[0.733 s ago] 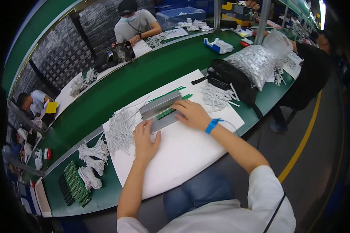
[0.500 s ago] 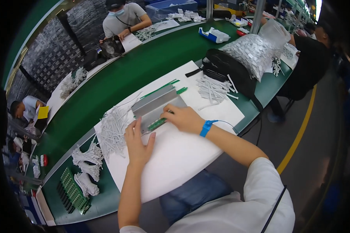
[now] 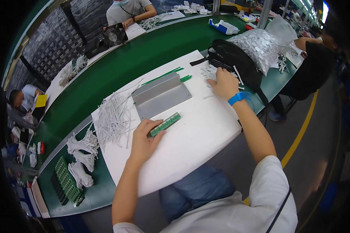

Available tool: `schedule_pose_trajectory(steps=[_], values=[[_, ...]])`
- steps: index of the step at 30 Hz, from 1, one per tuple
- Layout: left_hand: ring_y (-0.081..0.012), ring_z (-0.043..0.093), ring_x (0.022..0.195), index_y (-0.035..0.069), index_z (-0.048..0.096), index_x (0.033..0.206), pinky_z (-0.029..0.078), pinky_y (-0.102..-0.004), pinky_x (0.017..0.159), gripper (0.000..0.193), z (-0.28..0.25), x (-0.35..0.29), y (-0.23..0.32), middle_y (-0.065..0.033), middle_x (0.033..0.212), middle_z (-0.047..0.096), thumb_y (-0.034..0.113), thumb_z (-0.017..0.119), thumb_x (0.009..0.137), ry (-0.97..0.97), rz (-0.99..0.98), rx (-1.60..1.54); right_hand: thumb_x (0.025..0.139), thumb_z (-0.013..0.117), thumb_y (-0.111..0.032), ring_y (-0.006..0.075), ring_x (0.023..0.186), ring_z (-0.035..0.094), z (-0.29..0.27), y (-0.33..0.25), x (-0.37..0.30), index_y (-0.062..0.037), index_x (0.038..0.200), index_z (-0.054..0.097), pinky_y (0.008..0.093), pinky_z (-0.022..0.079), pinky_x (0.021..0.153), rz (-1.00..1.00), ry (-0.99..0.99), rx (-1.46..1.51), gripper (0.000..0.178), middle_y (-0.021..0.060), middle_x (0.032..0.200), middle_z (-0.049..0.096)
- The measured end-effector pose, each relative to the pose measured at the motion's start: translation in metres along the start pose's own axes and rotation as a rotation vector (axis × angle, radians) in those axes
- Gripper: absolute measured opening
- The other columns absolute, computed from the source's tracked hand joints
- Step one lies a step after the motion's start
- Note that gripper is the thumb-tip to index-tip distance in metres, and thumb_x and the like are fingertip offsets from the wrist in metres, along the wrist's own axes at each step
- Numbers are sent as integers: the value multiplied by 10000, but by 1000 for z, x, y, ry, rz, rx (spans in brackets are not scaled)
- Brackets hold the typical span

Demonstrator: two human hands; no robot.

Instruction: The person inserts multiple flat cables into a connector on a printed circuit board by hand.

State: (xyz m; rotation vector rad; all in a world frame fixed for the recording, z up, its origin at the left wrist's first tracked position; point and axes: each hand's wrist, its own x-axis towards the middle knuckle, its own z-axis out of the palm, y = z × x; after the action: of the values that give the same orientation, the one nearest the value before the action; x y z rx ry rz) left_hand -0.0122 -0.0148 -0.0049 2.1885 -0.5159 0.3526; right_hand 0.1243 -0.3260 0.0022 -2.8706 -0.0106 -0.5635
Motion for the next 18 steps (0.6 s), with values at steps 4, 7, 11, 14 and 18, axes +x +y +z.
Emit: schedule_pose_trajectory(steps=[4, 7, 11, 14, 18], values=[[-113, 525, 689, 46, 694, 1032, 406, -224, 608, 296, -3, -1, -13, -39, 882, 625, 64, 755, 743, 84, -205, -335, 836, 671, -310, 403, 817, 625, -6, 5, 7, -14, 848, 587, 474, 499, 707, 17, -141, 27, 308, 205, 826, 643], [-85, 545, 752, 32, 684, 1064, 429, -209, 658, 266, -6, 0, -19, -22, 927, 636, 63, 725, 803, 87, -235, -511, 866, 640, -285, 400, 805, 623, -7, 16, 5, -24, 835, 573, 464, 492, 688, -153, 22, 19, 272, 201, 834, 645], [-110, 571, 789, 2, 613, 1113, 461, -237, 758, 310, -8, 1, -27, -34, 914, 613, 266, 567, 958, 261, -484, -1047, 898, 602, -249, 399, 788, 612, -27, 14, 10, -16, 811, 545, 446, 482, 665, -141, 49, 128, 255, 209, 842, 642], [-142, 573, 754, 34, 556, 1084, 495, -311, 732, 343, -10, 6, -16, -39, 860, 582, 354, 469, 994, 333, -498, -1221, 937, 554, -226, 318, 682, 621, -28, 13, 16, -7, 786, 507, 401, 470, 607, -131, 18, 410, 269, 161, 761, 633], [-128, 480, 628, 51, 513, 1115, 437, -298, 608, 318, -22, 0, -20, -31, 795, 508, 342, 454, 1002, 304, -583, -1376, 975, 510, -212, 28, 561, 418, -21, -33, 16, -66, 956, 536, 196, 345, 474, -182, -365, 942, 150, -26, 695, 487]])
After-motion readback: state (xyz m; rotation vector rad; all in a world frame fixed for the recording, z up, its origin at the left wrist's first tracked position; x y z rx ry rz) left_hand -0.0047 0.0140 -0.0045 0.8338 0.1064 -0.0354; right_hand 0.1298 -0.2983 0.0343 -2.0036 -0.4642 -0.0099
